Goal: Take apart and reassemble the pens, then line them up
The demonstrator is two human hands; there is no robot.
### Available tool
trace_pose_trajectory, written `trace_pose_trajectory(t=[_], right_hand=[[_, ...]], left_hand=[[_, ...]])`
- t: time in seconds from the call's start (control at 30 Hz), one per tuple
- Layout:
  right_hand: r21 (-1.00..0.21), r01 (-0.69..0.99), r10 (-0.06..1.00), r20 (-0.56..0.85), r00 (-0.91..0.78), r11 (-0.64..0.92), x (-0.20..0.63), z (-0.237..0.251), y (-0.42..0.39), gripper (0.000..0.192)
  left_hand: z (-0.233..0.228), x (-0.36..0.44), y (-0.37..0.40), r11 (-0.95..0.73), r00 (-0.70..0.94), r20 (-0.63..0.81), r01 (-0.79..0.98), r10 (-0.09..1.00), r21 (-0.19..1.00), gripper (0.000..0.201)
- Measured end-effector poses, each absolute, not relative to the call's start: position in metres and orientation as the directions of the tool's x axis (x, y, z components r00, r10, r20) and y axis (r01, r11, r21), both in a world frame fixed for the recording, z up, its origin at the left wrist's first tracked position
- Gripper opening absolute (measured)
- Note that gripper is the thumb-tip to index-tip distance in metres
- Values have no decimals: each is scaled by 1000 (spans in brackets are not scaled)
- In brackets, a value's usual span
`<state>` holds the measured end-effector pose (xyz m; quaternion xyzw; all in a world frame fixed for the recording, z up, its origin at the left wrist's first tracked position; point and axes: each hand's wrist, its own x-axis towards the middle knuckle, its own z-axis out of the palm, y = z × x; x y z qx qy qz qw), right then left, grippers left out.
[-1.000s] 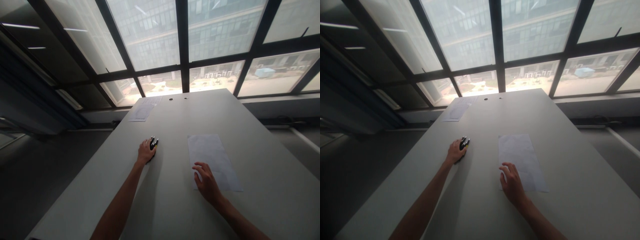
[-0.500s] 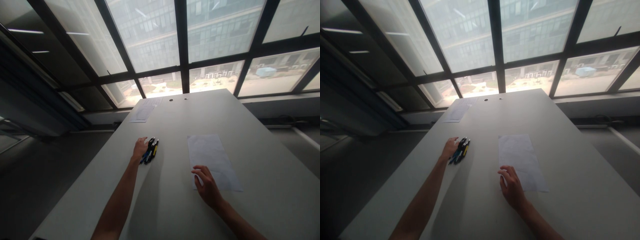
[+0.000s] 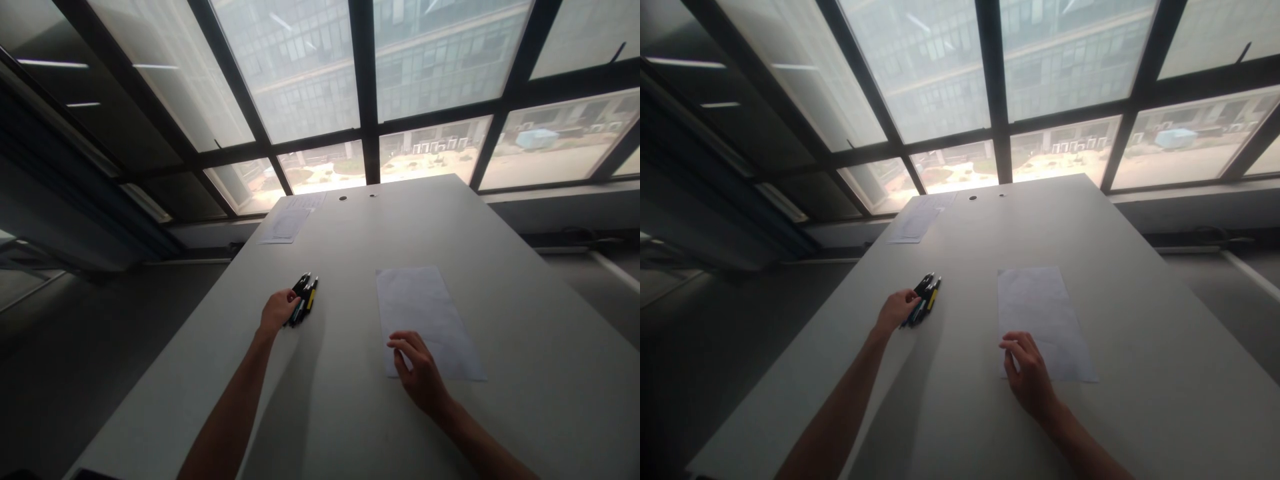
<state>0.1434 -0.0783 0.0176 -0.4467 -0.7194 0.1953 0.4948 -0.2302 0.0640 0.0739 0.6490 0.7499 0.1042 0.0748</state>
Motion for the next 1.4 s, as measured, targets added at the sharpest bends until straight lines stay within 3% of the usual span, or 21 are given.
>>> trace_pose_trajectory(t=[0.27,0.37,0.43,0.53,0.6,0.7,0.8,1.0,1.13,1.4], right_hand=[[-750,426,851,514,-106,506,140,20,-80,24],[-778,395,865,492,-99,488,139,28,-82,23],[-819,348,885,459,-80,456,139,35,-81,21],[-908,247,940,338,-44,338,140,47,-72,17],[-964,163,977,210,-32,213,142,53,-59,20],[-995,-29,993,96,-61,95,148,58,-31,38],[-976,-189,994,110,-10,107,160,59,-1,41],[-972,-123,955,168,243,202,202,51,50,30],[-980,-59,948,167,270,189,223,39,76,28],[-978,-30,946,193,259,208,236,24,100,32]], left_hand=[[80,-218,68,195,-192,-32,962,981,191,17],[92,-211,71,182,-201,28,932,979,314,18],[101,-197,70,131,-200,87,858,976,496,22],[112,-158,65,12,-114,62,557,991,830,24],[115,-122,62,-34,16,31,270,999,962,21],[111,-68,60,-1,113,9,-70,994,998,24],[100,-27,64,-17,119,44,-221,992,975,27],[73,5,82,-110,74,124,-165,990,980,32],[57,7,98,-160,-19,159,-136,987,978,40],[28,6,115,-205,-62,208,41,976,978,33]])
